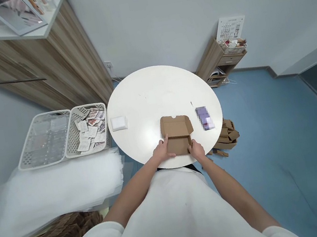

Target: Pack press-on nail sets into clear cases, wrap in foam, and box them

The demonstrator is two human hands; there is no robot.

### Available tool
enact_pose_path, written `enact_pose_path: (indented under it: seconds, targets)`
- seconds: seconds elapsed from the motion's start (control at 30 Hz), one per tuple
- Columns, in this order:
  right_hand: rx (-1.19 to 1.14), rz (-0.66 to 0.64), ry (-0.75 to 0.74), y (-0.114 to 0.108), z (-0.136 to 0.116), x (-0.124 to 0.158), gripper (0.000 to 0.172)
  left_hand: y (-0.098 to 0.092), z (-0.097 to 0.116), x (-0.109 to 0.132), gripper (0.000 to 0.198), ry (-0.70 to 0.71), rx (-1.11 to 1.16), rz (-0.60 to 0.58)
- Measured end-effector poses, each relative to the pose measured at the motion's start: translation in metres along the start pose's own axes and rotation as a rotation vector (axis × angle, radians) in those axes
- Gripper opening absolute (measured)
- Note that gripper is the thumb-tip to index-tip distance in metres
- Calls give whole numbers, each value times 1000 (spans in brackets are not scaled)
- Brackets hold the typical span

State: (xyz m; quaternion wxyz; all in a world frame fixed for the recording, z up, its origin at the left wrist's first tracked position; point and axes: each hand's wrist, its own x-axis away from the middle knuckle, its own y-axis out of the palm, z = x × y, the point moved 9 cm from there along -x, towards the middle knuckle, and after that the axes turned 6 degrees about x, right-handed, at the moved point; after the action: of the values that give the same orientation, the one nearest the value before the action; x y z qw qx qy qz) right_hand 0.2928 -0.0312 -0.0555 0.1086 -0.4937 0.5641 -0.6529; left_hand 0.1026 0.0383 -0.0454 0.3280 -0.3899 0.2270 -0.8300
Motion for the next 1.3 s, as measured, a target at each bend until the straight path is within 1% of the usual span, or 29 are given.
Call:
enact_pose_path:
  seconds: [0.1,0.2,0.27,0.33,0.4,0.47,0.53,0.63,0.7,0.77,0.83,0.97,1.1,1.2,1.3]
  targets:
    - [-15,5,-6,-3,-1,0,20,0,-1,1,106,-2,50,24]
    - [-76,-6,-28,-2,-1,2,29,2,-1,5,103,24,119,64]
    - [-164,-6,-53,0,-1,6,37,4,-2,11,101,53,183,101]
    - [-280,22,-78,2,1,13,48,7,-5,19,102,77,271,147]
    - [-426,53,-82,3,4,20,58,9,-12,27,101,64,379,182]
    - [-628,33,-61,9,10,26,67,13,-25,34,96,-15,510,185]
    - [-862,-45,-26,19,14,31,70,16,-39,39,87,-140,645,174]
    - [-1160,-188,34,29,16,34,63,19,-51,45,76,-301,827,123]
    - [-1278,-273,56,30,14,33,53,22,-48,45,70,-349,938,57]
    - [-1325,-344,54,29,9,30,46,24,-40,43,65,-358,1034,6]
    - [-1336,-380,46,26,5,24,43,23,-34,39,63,-359,1091,9]
    - [-1364,-381,21,21,-1,5,46,17,-26,25,64,-367,1142,93]
    - [-1397,-414,-84,15,-12,-15,47,6,-20,9,57,-323,1167,198]
    - [-1360,-427,-154,10,-20,-26,53,2,-17,2,55,-310,1178,251]
    - [-1268,-400,-236,2,-25,-32,61,1,-18,0,56,-348,1159,280]
